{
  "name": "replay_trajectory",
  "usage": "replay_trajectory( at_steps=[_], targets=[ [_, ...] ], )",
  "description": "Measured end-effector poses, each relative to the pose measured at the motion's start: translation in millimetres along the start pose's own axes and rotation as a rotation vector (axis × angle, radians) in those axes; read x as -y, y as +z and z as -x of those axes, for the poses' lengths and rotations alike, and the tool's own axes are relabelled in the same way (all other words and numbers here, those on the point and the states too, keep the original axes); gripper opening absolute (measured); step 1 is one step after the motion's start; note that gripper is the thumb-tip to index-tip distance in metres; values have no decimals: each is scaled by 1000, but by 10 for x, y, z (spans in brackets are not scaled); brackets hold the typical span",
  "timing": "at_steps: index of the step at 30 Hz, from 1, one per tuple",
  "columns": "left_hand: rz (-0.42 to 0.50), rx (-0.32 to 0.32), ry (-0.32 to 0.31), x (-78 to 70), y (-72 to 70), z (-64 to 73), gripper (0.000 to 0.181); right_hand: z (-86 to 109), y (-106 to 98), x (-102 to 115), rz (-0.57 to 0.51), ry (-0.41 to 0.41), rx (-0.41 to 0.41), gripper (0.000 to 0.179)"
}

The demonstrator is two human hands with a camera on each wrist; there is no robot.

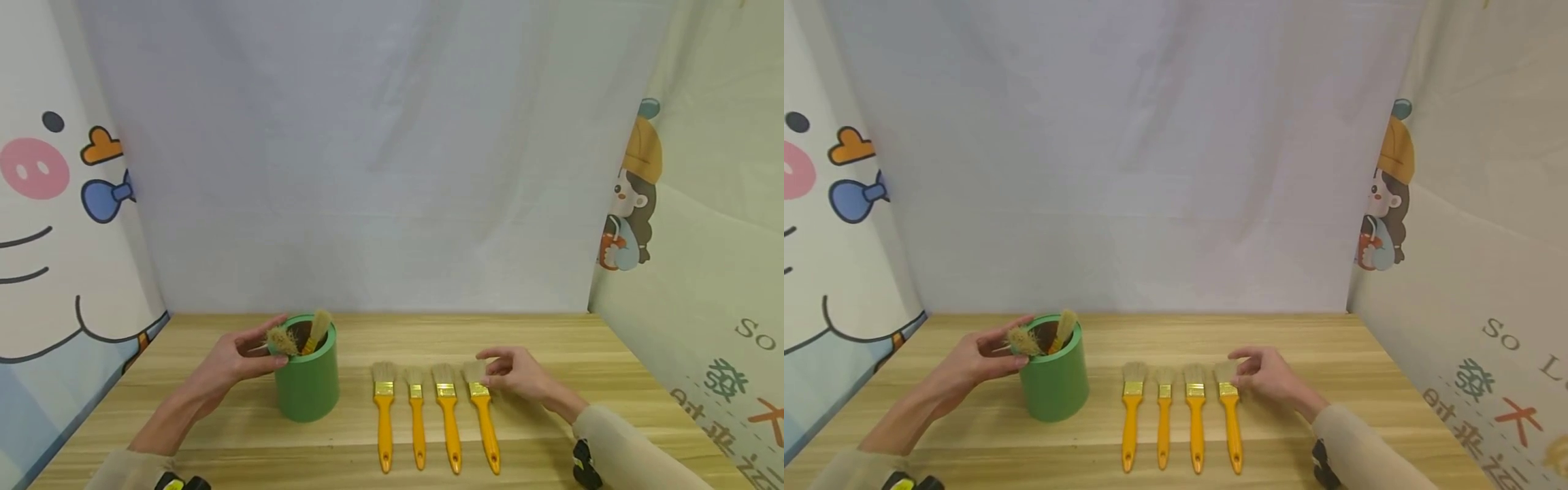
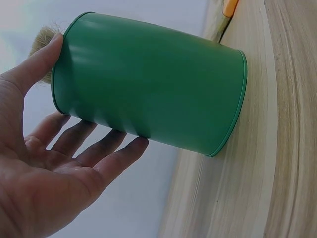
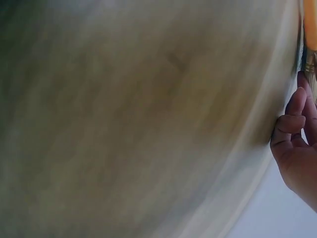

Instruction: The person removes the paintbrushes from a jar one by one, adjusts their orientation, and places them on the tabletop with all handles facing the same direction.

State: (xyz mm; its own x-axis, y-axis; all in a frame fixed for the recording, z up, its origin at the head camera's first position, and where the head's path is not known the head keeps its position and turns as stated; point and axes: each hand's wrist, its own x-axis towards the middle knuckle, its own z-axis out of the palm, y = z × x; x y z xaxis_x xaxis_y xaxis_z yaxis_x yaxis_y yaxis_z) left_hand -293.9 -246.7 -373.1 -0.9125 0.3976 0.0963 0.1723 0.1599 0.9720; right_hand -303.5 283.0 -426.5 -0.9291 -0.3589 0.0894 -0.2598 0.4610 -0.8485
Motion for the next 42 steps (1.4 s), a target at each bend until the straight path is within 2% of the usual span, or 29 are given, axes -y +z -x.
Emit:
replay_trajectory(
  at_steps=[10, 23, 42],
  targets=[
    [-2, -5, -13, -7, 3, 1, 80, -15, 21, -10, 50, -28, 3, 44],
    [-5, -1, 2, 2, 10, -3, 79, -20, 26, -31, 94, -51, -10, 43],
    [0, -1, -3, -8, 10, 0, 80, 7, 31, 28, 111, -32, 1, 42]
  ],
)
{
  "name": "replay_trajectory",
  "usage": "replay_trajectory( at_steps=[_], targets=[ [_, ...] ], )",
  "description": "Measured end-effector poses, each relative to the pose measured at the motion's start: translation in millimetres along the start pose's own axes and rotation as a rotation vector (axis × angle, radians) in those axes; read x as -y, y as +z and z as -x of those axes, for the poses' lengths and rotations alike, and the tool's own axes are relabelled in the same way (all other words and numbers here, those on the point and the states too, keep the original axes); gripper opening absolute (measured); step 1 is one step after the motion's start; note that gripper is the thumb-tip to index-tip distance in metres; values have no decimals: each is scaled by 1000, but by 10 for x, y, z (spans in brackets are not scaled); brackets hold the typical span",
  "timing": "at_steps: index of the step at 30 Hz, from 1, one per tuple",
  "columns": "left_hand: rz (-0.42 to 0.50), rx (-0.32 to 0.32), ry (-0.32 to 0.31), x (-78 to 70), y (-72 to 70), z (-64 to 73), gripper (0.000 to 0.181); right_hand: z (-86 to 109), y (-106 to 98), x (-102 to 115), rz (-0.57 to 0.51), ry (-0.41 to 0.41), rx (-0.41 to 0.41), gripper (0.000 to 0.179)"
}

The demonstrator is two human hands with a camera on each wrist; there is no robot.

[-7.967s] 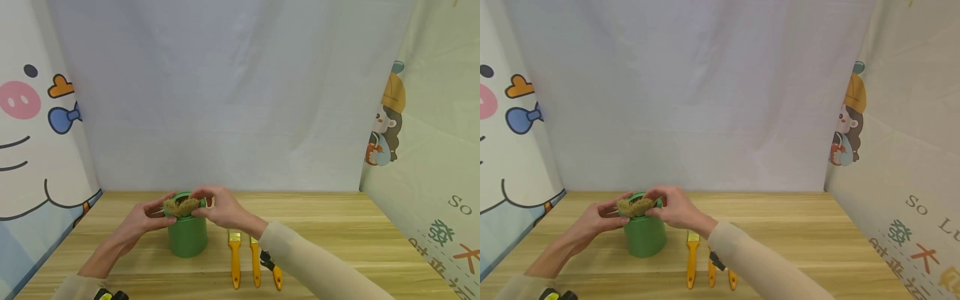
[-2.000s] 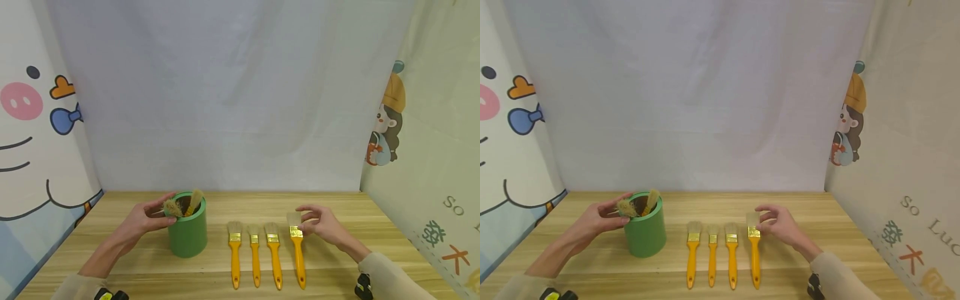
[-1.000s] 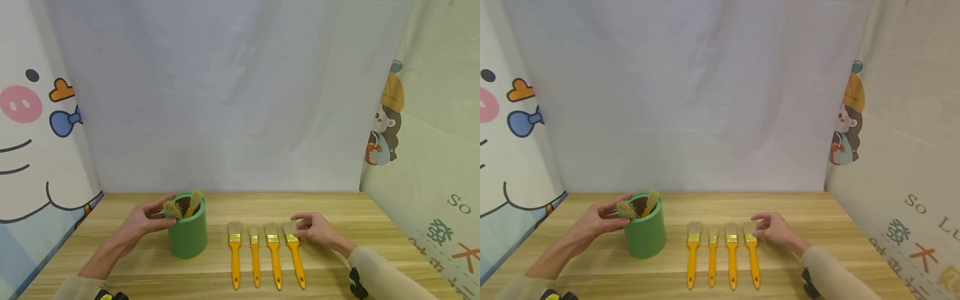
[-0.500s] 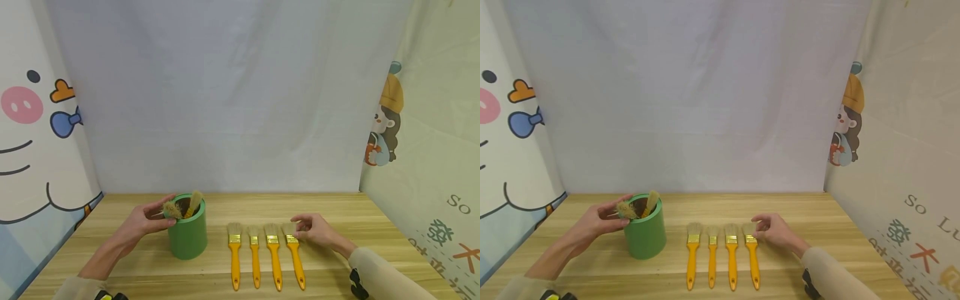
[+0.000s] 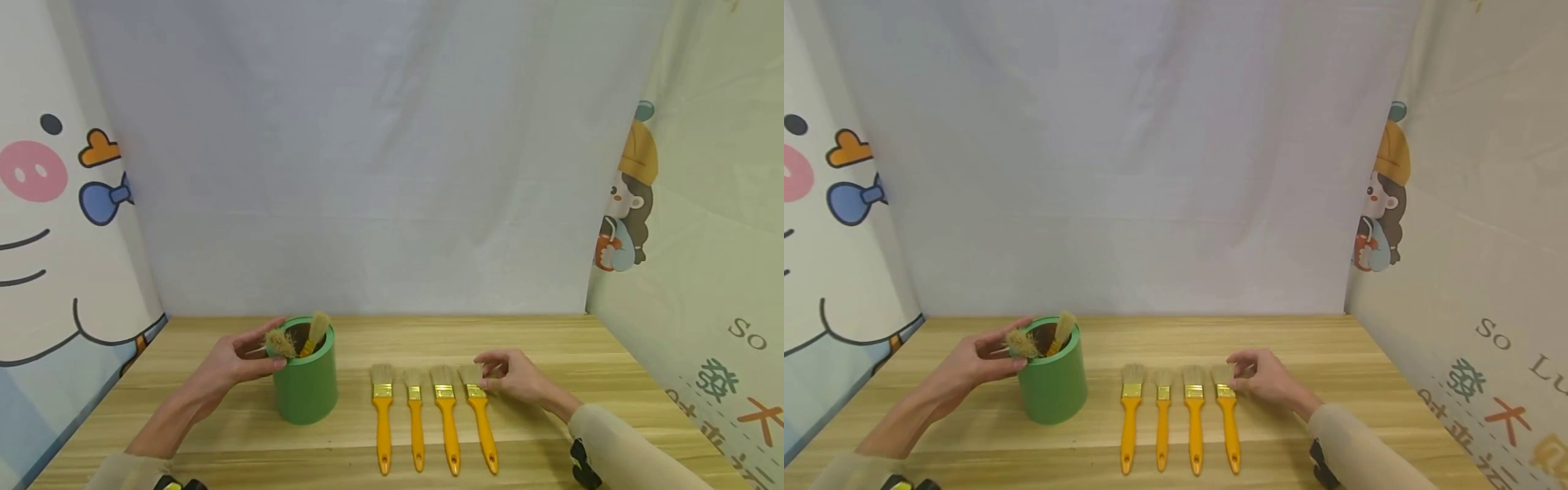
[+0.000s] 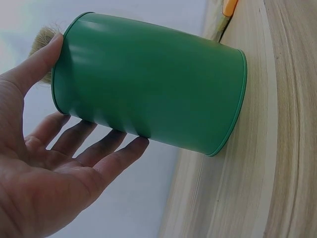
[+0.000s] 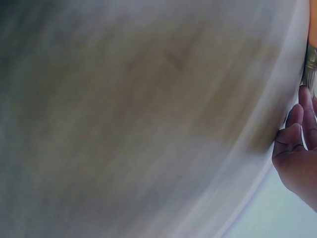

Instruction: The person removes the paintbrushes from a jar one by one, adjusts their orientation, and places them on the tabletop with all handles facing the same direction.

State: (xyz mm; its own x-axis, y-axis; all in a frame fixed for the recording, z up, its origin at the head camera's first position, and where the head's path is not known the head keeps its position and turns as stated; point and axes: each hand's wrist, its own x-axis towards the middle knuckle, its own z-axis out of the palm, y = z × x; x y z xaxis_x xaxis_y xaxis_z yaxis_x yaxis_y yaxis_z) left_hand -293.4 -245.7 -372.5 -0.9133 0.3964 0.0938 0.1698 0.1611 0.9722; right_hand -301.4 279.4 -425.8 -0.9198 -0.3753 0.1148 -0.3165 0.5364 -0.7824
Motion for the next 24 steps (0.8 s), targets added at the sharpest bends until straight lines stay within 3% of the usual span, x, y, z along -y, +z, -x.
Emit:
replay_trajectory(
  at_steps=[13, 24],
  targets=[
    [6, 1, 2, 7, -5, 4, 79, -19, -16, -5, 30, -17, -3, 42],
    [8, 3, -2, 23, -7, 0, 79, -41, -120, 114, 111, -82, -31, 43]
  ],
)
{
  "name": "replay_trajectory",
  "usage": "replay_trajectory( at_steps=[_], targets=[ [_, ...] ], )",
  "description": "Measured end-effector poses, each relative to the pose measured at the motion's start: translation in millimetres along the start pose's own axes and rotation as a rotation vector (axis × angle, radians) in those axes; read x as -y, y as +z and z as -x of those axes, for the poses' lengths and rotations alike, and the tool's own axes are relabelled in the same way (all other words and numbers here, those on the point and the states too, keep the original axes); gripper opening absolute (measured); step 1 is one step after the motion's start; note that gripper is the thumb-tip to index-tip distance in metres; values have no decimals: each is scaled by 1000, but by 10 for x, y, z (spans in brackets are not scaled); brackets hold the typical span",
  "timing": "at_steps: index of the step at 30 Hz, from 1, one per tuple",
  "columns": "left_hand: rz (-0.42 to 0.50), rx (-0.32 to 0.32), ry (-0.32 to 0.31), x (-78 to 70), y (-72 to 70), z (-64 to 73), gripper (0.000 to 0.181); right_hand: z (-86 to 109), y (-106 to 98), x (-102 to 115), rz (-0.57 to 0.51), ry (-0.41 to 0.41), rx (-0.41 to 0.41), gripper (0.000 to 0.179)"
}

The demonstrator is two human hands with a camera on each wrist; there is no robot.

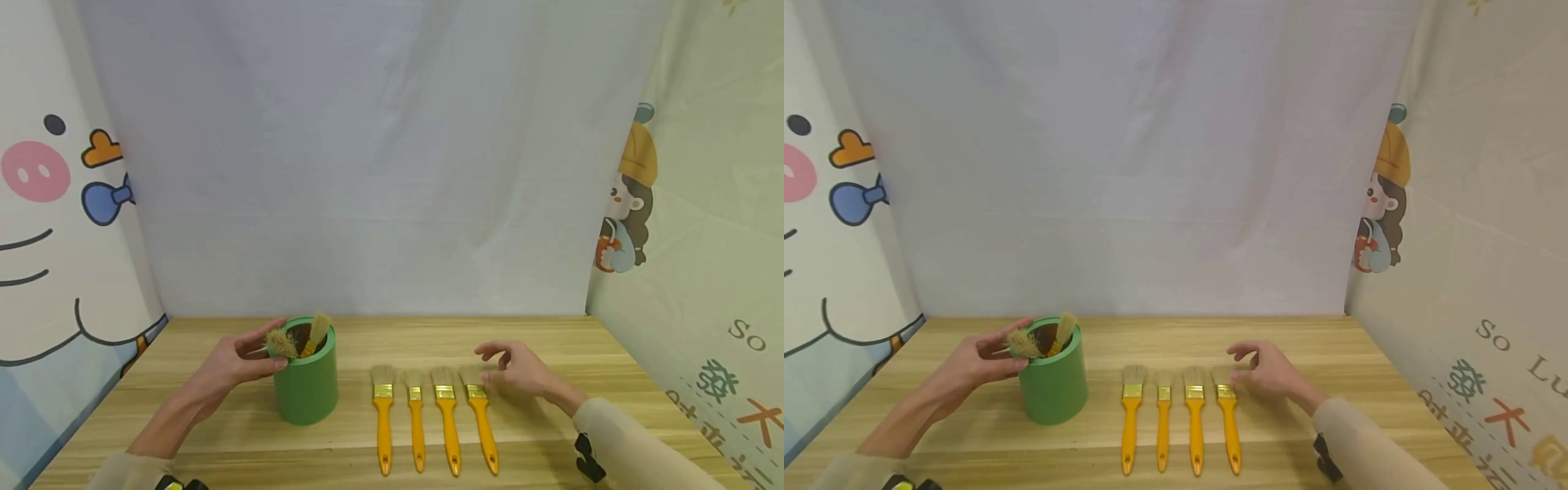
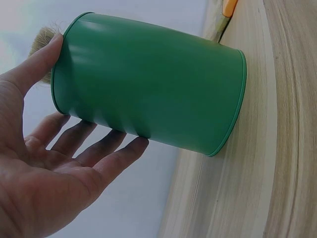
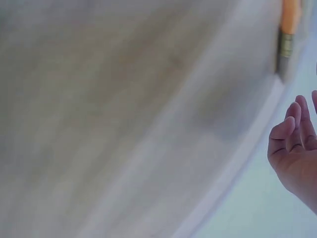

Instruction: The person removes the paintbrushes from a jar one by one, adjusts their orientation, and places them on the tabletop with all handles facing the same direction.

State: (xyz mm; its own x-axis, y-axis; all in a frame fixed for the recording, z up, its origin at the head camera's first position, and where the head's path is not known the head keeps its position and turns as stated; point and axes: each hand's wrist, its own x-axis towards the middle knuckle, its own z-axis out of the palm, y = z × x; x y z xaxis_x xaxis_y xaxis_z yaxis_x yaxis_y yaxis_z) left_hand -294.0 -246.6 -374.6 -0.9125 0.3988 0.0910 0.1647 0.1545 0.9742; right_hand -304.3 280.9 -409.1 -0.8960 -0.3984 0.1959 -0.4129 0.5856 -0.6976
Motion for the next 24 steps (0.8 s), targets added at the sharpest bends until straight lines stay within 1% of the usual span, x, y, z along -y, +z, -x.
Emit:
replay_trajectory(
  at_steps=[5, 9, 12, 17, 24],
  targets=[
    [1, 1, -2, 0, -3, -4, 79, -82, -57, 135, -4, -23, 10, 40],
    [5, -1, -2, -2, -3, -7, 79, -153, -68, 310, 0, -43, 23, 39],
    [6, -1, -2, -3, -3, -3, 79, -219, -36, 446, 10, -63, 42, 39],
    [4, -1, -5, -13, -5, 6, 79, -364, 111, 679, 13, -117, 87, 38],
    [7, 0, -7, -27, 1, 10, 79, -561, 390, 1081, 1, -149, 122, 38]
  ],
)
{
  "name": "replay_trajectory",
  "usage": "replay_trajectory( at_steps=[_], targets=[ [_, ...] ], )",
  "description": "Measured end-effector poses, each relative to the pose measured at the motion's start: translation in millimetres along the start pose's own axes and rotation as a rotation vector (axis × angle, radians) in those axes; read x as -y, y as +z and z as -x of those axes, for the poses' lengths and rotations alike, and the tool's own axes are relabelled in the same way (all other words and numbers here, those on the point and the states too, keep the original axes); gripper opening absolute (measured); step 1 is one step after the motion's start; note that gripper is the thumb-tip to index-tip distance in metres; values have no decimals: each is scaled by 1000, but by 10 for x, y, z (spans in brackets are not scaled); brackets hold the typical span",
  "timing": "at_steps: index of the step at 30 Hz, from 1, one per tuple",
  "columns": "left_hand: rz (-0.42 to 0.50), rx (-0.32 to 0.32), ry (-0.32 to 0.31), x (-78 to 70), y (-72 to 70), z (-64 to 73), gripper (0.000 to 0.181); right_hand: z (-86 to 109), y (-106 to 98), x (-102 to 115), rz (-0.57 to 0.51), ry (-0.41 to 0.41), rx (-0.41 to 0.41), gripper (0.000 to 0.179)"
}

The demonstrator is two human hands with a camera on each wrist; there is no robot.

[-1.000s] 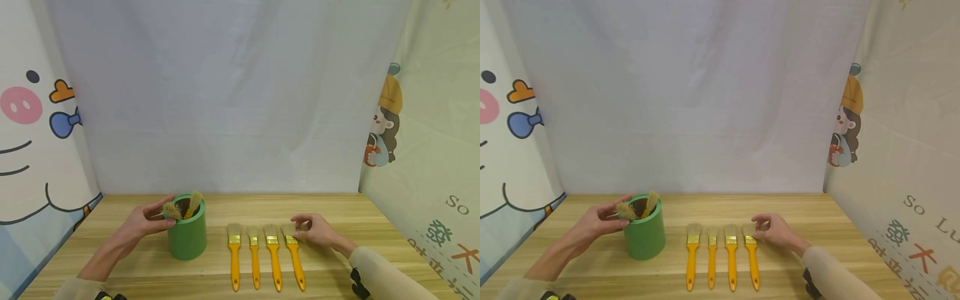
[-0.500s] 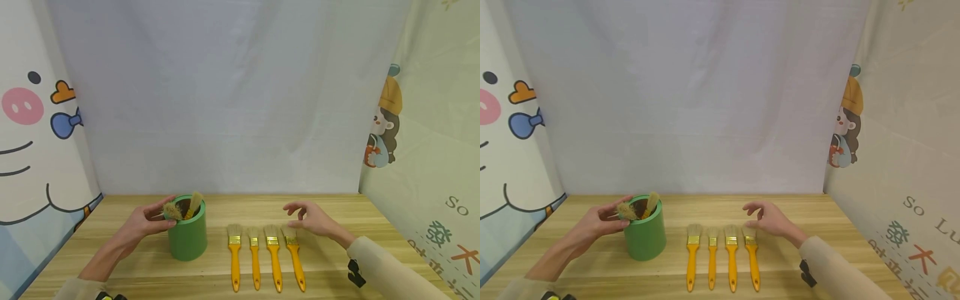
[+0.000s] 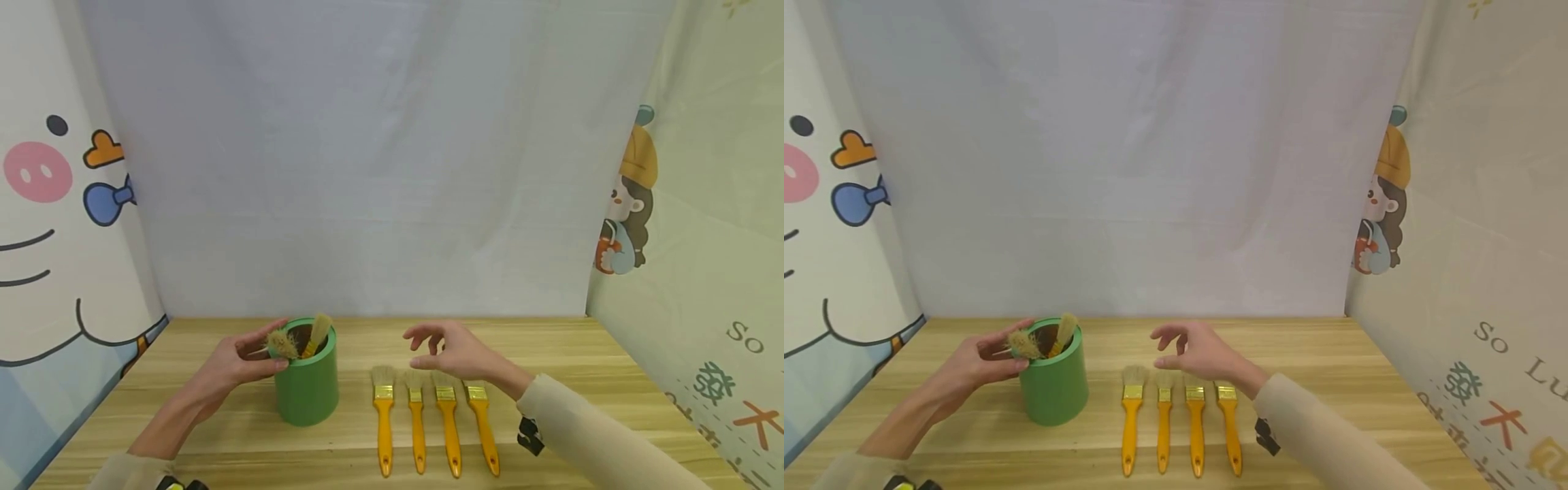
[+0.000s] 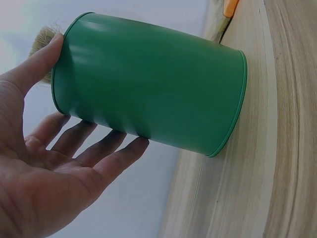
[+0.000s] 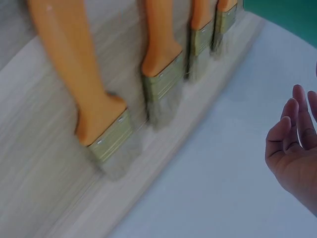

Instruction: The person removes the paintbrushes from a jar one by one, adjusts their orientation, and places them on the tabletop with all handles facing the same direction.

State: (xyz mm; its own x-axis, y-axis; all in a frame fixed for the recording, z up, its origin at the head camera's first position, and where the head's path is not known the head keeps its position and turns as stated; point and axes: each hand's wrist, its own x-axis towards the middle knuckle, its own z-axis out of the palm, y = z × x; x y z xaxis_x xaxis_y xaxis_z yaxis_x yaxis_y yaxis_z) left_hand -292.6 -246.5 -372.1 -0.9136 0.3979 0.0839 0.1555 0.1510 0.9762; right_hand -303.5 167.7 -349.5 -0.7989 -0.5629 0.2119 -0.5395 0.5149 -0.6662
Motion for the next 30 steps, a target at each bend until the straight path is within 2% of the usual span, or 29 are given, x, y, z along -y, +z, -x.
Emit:
replay_trajectory(
  at_steps=[7, 16, 21, 30],
  targets=[
    [6, 3, 4, 11, 0, -11, 79, -291, 209, 272, 12, -16, -17, 37],
    [1, 8, 13, 20, -11, -7, 78, -634, 372, 525, 31, -12, -62, 37],
    [-8, 6, 17, 17, -10, 1, 78, -812, 455, 582, 38, -9, -72, 39],
    [-9, 6, 11, 25, -8, -5, 79, -1023, 573, 630, 22, 12, -34, 36]
  ],
)
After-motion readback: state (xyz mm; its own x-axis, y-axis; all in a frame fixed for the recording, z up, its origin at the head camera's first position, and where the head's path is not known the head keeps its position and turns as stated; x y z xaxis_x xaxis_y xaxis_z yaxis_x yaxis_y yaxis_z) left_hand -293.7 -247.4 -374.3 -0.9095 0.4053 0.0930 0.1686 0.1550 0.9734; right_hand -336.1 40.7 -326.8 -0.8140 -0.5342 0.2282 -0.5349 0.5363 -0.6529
